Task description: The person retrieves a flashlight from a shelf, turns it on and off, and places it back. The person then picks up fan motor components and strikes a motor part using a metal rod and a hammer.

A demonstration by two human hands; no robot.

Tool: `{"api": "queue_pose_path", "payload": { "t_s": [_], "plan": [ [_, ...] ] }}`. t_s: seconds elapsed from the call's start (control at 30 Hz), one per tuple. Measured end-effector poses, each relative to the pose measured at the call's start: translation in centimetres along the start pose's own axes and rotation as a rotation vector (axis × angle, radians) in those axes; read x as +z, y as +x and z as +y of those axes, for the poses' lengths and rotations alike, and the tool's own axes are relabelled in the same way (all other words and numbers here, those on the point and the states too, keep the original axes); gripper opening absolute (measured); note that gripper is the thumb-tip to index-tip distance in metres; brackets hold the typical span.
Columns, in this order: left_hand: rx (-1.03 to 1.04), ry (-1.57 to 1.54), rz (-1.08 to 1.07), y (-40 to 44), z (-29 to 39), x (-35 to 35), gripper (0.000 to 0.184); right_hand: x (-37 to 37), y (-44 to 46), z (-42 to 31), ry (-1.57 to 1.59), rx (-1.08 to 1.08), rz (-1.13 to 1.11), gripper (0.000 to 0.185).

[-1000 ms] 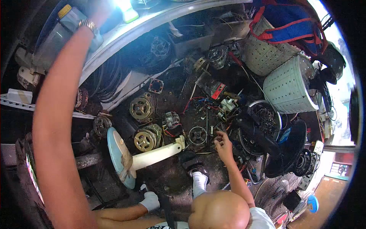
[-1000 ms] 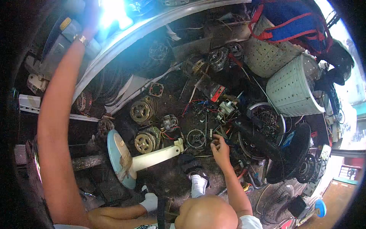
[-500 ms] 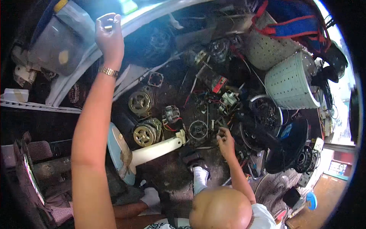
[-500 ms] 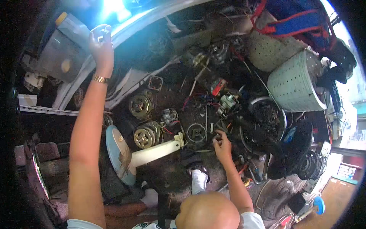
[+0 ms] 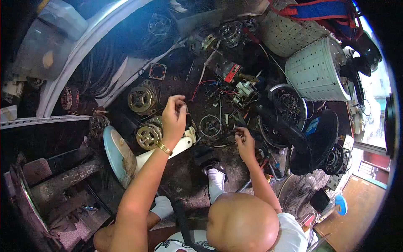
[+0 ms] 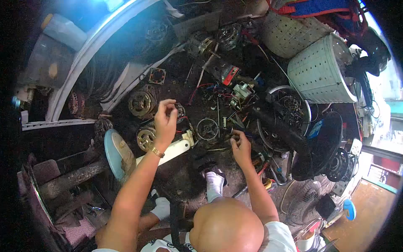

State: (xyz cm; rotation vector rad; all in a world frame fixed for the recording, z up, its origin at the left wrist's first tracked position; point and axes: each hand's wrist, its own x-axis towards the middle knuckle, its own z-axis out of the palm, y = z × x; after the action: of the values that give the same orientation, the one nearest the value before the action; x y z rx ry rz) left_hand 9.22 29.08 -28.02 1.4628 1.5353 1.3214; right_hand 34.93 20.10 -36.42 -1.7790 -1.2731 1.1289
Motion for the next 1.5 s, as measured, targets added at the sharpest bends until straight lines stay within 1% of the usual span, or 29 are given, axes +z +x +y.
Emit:
{"api": "queue_pose_path", "payload": {
  "t_s": [0.07, 0.17, 0.2, 0.23, 0.3, 0.37, 0.4, 0.43, 0.5, 0.6, 0.67, 0.7, 0.77, 0.8, 0.87, 0.93, 0.97, 1.03, 1.1, 1.13, 1.17, 1.2, 1.23, 1.27, 1.3, 1.37, 1.4, 1.47, 1.5],
  "plan": [
    [-0.110, 0.033, -0.082, -0.7, 0.0, -0.4, 0.019, 0.1, -0.1, -0.5, -0.017, 0.003, -0.013, 0.030],
    [0.011, 0.177, -0.102, -1.1, -0.4, -0.9, 0.022, 0.6, 0.4, -2.4, -0.068, -0.132, -0.006, 0.031],
    [-0.022, 0.174, -0.117, -1.5, -0.3, -1.0, 0.023, 0.1, 1.0, -4.1, -0.113, 0.035, -0.100, 0.035],
    [-0.055, 0.171, -0.128, -2.1, -0.1, -1.1, 0.024, 0.0, 2.7, -5.8, -0.104, -0.015, -0.105, 0.035],
    [-0.089, 0.164, -0.155, -3.0, 0.8, -1.2, 0.024, -0.2, 5.8, -9.8, -0.046, -0.246, 0.016, 0.042],
    [-0.027, 0.188, -0.162, -3.5, 1.6, -1.4, 0.025, -0.3, 10.2, -18.0, 0.008, -0.605, 0.060, 0.047],
    [-0.021, 0.191, -0.176, -3.4, 1.9, -1.5, 0.025, -0.2, 11.2, -23.8, 0.100, -0.660, 0.011, 0.048],
    [0.015, 0.173, -0.172, -3.2, 1.8, -1.5, 0.025, 0.2, 12.5, -29.1, -0.031, -0.883, 0.089, 0.047],
    [-0.061, 0.147, -0.210, -2.3, 3.0, -2.0, 0.024, 2.1, 13.5, -38.7, 0.120, -0.919, -0.029, 0.050],
    [-0.007, 0.151, -0.197, -1.1, 4.2, -2.8, 0.023, 7.3, 19.5, -47.7, -0.233, -1.390, 0.162, 0.056],
    [-0.009, 0.109, -0.186, -0.5, 5.4, -3.3, 0.022, 10.0, 22.5, -53.1, -0.416, -1.303, -0.133, 0.062],
    [0.012, 0.089, -0.161, -0.3, 5.6, -3.4, 0.021, 10.4, 19.9, -54.8, -0.421, -1.203, 0.047, 0.063],
    [0.025, 0.070, -0.154, 0.2, 5.8, -3.5, 0.020, 14.1, 23.2, -56.8, -0.426, -1.439, 0.268, 0.058],
    [-0.002, 0.036, -0.154, 0.5, 6.1, -3.5, 0.019, 14.7, 23.1, -57.2, -0.423, -1.450, 0.263, 0.058],
    [0.019, -0.007, -0.128, 1.3, 6.4, -3.5, 0.019, 15.1, 23.1, -56.9, -0.575, -1.266, 0.049, 0.062],
    [0.046, -0.099, -0.089, 2.1, 5.5, -3.1, 0.019, 13.9, 21.5, -56.2, -0.597, -1.298, 0.076, 0.055],
    [-0.064, -0.222, -0.103, 2.6, 5.7, -3.3, 0.021, 12.9, 20.3, -55.4, -0.605, -1.324, 0.112, 0.048],
    [-0.318, -0.674, -0.107, 4.0, 6.6, -4.3, 0.030, 9.9, 17.3, -51.6, -0.311, -1.349, 0.171, 0.040],
    [-0.225, -0.823, -0.070, 5.0, 7.7, -5.2, 0.047, 6.0, 12.9, -46.8, -0.214, -1.297, 0.316, 0.037],
    [-0.160, -0.958, -0.118, 4.9, 8.9, -5.8, 0.060, 4.9, 11.1, -43.4, -0.044, -1.192, 0.225, 0.033],
    [-0.109, -1.054, -0.129, 5.0, 9.8, -5.9, 0.065, 4.7, 9.1, -39.7, 0.131, -1.083, 0.123, 0.031],
    [-0.114, -1.132, -0.138, 5.0, 10.0, -5.7, 0.064, 4.4, 7.2, -36.1, 0.317, -0.970, 0.042, 0.029],
    [-0.127, -1.203, -0.147, 4.7, 10.2, -5.3, 0.063, 4.7, 4.9, -33.3, 0.341, -0.808, 0.072, 0.031],
    [-0.087, -1.097, -0.116, 4.3, 11.1, -5.1, 0.054, 5.1, 3.1, -31.0, 0.351, -0.761, 0.051, 0.031],
    [-0.110, -1.233, -0.083, 3.9, 12.5, -4.9, 0.048, 5.4, 2.5, -28.5, 0.274, -0.817, 0.051, 0.032],
    [-0.179, -1.047, -0.106, 2.4, 11.4, -4.1, 0.047, 5.6, 0.8, -25.5, 0.456, -0.671, -0.059, 0.030],
    [-0.177, -0.992, -0.136, 1.8, 11.2, -3.8, 0.050, 5.1, 0.4, -24.8, 0.455, -0.650, -0.044, 0.030],
    [-0.144, -0.858, -0.201, 0.9, 10.4, -3.4, 0.053, 4.0, -0.1, -23.8, 0.679, -0.271, -0.323, 0.028],
    [-0.157, -0.860, -0.211, 0.4, 9.9, -3.2, 0.053, 3.4, -0.2, -23.5, 0.680, -0.259, -0.312, 0.028]
  ]
}}
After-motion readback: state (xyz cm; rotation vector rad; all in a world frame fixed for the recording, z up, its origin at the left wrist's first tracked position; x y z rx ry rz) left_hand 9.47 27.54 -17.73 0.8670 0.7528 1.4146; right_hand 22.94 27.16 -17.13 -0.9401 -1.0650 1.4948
